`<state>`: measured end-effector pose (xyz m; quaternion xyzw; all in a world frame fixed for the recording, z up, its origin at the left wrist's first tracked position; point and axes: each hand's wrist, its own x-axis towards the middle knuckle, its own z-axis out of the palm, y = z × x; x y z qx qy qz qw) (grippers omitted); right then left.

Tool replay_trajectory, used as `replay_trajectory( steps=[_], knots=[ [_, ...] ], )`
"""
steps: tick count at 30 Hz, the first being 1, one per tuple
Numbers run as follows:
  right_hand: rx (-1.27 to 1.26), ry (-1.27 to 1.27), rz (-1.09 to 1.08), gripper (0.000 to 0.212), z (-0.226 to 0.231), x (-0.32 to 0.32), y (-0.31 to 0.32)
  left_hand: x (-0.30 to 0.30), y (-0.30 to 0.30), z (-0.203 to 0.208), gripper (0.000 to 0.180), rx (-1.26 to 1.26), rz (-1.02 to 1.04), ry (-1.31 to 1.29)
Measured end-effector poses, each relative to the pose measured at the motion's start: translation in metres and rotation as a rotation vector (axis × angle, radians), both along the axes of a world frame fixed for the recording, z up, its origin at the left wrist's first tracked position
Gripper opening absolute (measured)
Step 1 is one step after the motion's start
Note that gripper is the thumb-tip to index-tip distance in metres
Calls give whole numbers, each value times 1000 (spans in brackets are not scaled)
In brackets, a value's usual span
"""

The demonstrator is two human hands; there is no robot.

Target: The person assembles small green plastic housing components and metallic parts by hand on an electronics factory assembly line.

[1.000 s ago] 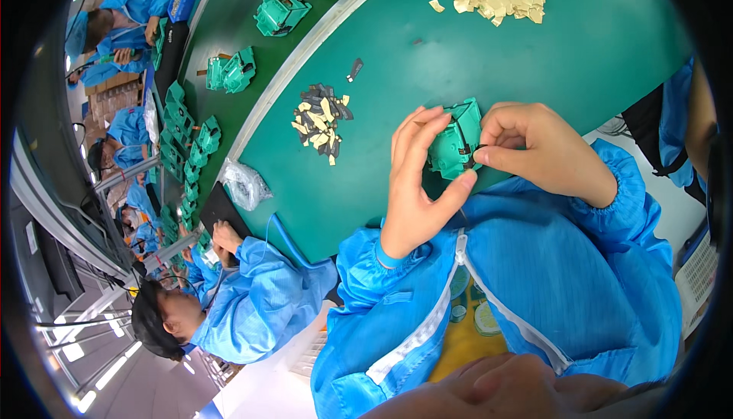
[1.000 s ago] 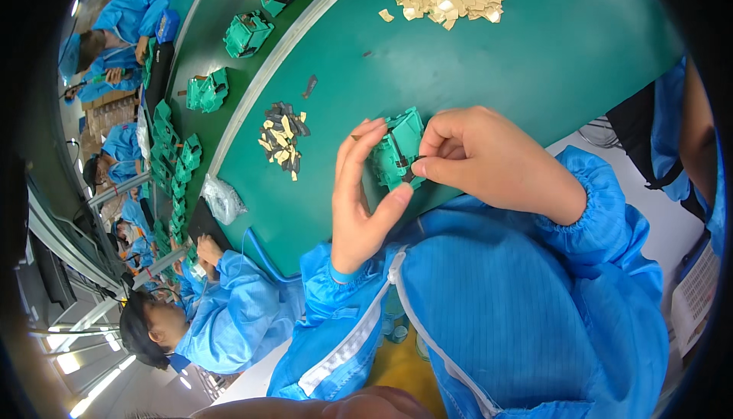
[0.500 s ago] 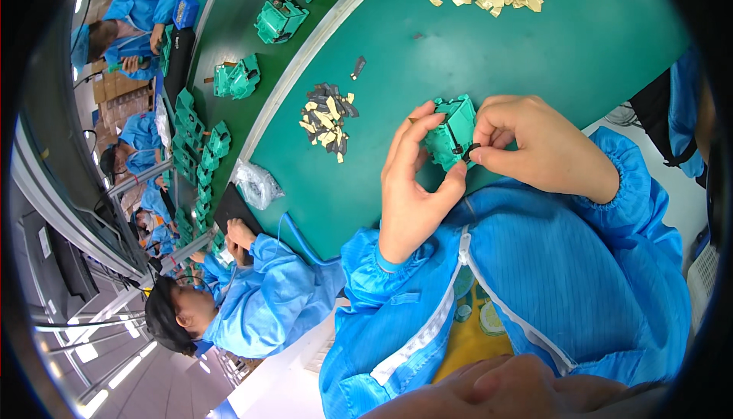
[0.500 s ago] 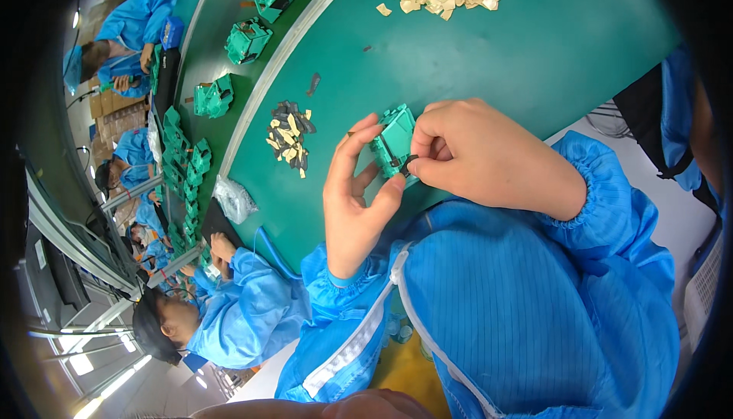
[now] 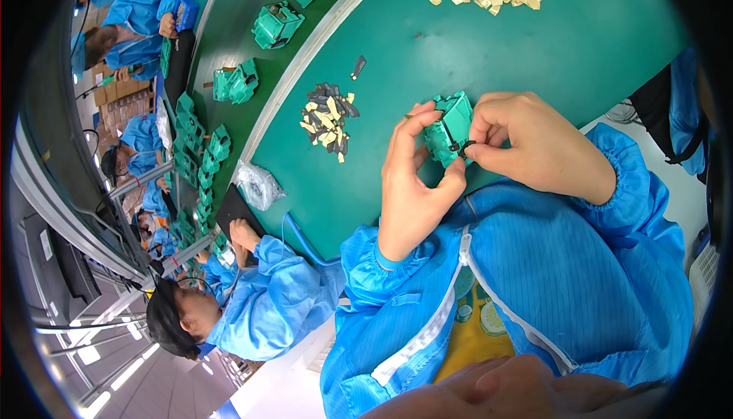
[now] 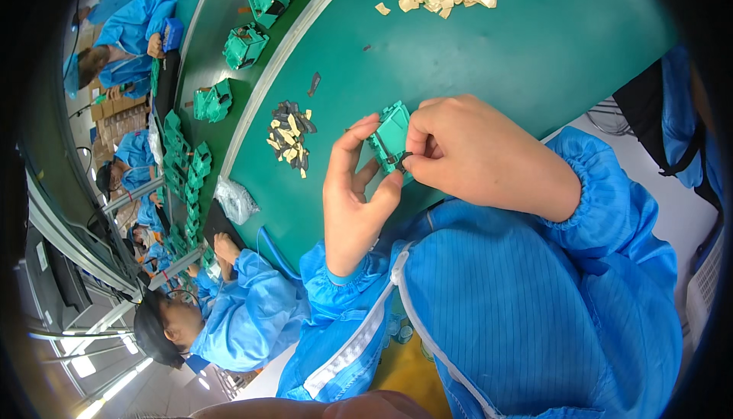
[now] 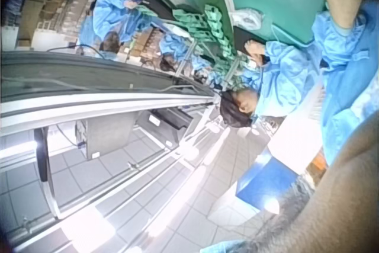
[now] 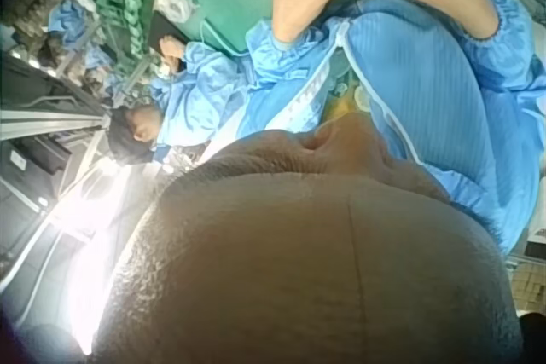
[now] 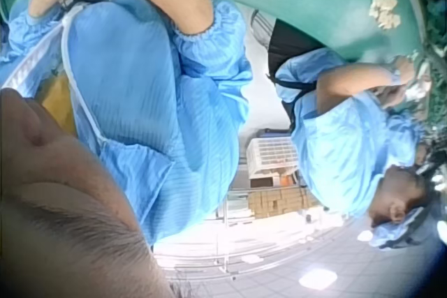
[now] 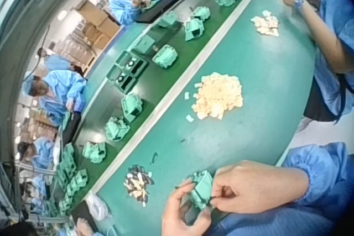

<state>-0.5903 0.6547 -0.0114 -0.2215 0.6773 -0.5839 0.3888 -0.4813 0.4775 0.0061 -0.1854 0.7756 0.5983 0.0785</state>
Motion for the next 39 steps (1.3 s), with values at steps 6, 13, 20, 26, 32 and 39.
replay_trajectory(
  steps=[6,13,20,26,32,39],
  knots=[
    [-7,19,-23,19,-1,2,-1,-1,1,2,60,-3,0,-16],
    [0,-2,-24,20,0,2,0,0,1,1,60,-12,-20,-10],
    [34,-36,6,20,1,1,1,3,2,0,62,-21,-20,10],
    [8,-5,-16,20,-1,2,1,5,6,-5,62,-58,-1,33],
    [10,-10,-29,20,0,2,3,7,7,-10,61,-191,-53,85],
    [25,-8,-40,21,1,2,1,8,8,-10,61,-197,-19,109]
  ],
)
